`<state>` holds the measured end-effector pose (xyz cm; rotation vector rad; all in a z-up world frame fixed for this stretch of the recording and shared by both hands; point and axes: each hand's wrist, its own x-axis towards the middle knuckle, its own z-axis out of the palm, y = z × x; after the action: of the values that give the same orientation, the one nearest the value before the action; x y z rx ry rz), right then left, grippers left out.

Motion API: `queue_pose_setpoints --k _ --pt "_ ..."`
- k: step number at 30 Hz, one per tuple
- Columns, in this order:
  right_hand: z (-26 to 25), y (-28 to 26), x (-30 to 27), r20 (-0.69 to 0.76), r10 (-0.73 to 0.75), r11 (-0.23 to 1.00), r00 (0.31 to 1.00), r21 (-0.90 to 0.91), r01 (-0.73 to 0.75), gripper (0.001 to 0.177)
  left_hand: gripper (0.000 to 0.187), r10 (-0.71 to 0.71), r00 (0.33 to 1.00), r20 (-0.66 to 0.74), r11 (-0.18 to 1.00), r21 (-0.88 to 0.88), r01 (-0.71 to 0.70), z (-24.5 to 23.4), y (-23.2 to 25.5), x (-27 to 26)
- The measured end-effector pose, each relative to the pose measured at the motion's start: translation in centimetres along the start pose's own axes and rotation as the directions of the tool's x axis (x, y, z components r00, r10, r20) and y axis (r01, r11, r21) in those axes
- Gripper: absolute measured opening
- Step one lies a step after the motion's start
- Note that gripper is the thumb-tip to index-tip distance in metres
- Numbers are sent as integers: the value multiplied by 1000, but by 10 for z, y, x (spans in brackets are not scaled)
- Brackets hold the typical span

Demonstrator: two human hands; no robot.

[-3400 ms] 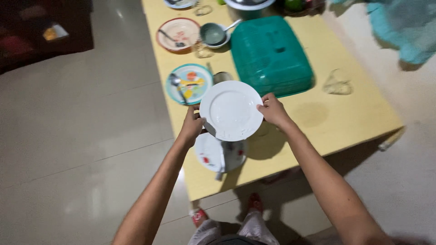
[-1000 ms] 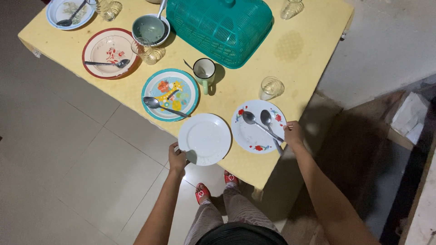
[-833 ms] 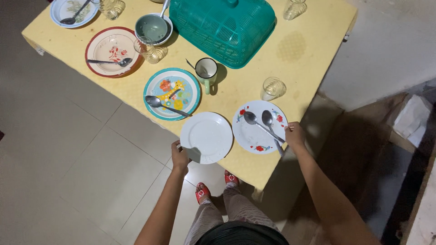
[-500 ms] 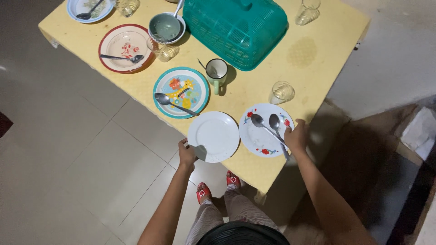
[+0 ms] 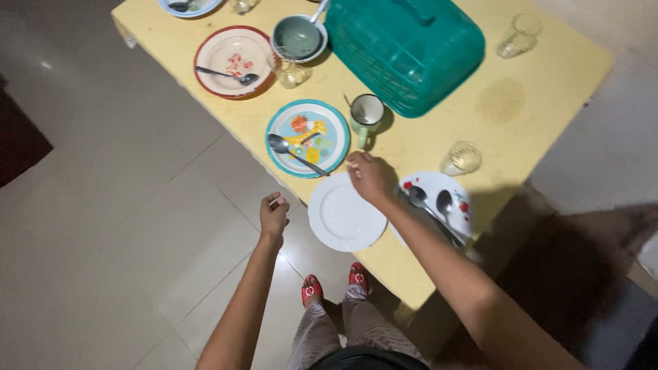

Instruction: Clearing dishes and food from a dining table after a meal.

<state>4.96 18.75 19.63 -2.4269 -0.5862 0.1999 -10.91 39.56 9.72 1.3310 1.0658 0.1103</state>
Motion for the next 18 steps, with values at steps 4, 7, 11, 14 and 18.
queue_pose_setpoints --k 4,7,11,14,18 --pt "72 4 47 16 -195 976 981 101 193 16 43 22 999 -26 1000 -5 -22 -16 1 12" --pt "70 -27 60 185 -197 976 963 -53 210 22 41 36 999 -24 999 -7 -36 -21 -4 21" --pt "116 -17 83 236 -166 973 957 -118 198 25 41 -7 1000 -4 999 -45 6 -23 -5 28" --pt "149 0 96 240 -193 965 952 -128 228 26 36 -4 1000 9 999 -44 5 -24 -4 26" --pt "159 5 103 215 -143 983 966 -86 165 23 31 5 998 57 1000 -13 -4 -25 6 18"
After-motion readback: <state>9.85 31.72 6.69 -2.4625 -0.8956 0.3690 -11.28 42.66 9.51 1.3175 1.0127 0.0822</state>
